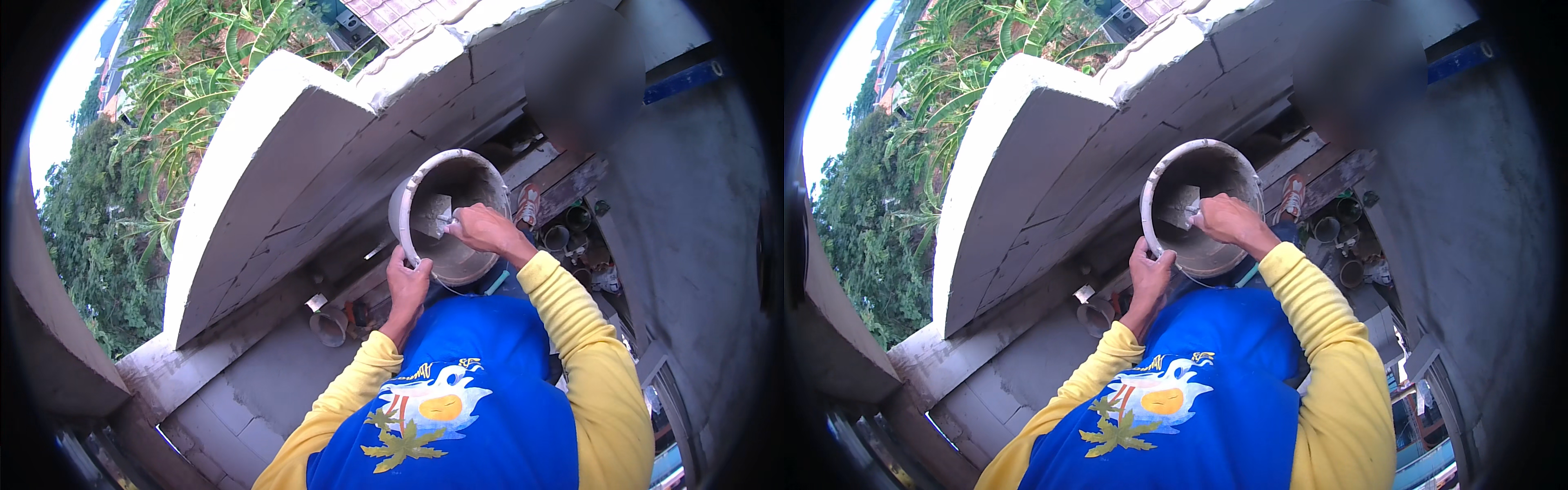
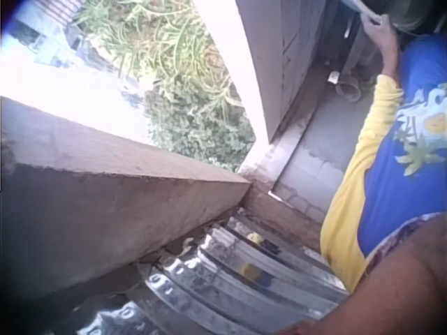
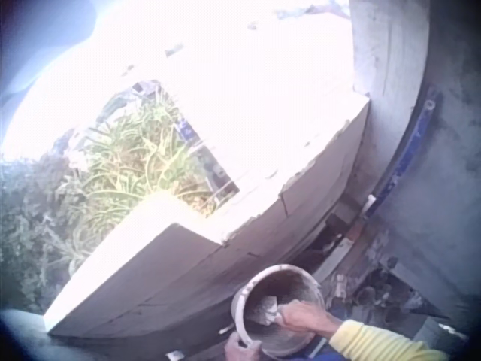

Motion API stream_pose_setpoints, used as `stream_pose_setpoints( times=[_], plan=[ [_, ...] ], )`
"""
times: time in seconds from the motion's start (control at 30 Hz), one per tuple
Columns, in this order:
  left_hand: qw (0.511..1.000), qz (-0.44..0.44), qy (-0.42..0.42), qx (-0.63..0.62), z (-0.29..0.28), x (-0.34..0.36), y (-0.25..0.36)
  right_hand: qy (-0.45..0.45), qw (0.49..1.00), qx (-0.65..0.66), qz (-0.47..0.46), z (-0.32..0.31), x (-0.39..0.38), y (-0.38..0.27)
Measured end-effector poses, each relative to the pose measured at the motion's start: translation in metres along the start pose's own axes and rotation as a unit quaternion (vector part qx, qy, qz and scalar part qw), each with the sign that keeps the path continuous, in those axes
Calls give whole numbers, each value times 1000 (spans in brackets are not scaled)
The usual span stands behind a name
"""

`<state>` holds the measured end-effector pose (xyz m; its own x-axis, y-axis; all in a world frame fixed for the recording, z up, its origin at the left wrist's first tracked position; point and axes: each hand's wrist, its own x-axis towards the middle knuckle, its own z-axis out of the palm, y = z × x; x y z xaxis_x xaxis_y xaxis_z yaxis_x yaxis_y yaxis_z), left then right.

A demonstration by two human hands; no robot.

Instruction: The person scoops mortar from a bucket with a trowel and applies it to the top of a partially built wall. They then pick up a white block, apply mortar to its edges, place it on the wall, and tap it into position with a hammer. The person continues to apply mortar to the joints between blocks.

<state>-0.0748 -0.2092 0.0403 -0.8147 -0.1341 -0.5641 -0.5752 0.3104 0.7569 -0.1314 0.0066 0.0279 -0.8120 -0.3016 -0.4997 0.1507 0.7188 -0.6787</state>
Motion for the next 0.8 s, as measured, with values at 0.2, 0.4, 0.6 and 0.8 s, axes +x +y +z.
stream_pose_setpoints(
  times=[0.2, 0.4, 0.6, 0.8],
  plan=[
    [997, -20, 6, -72, -12, 24, -12, 9, 990, 141, -3, 1, -29, 35],
    [970, -133, 22, -201, -20, 27, -1, 165, 958, 235, -4, -8, -45, 43],
    [950, -181, 53, -248, -39, 16, -29, 494, 850, 177, -48, -4, 10, 41],
    [950, -209, 75, -221, -57, 2, -51, 639, 765, 35, -65, -17, 111, 42]
  ],
)
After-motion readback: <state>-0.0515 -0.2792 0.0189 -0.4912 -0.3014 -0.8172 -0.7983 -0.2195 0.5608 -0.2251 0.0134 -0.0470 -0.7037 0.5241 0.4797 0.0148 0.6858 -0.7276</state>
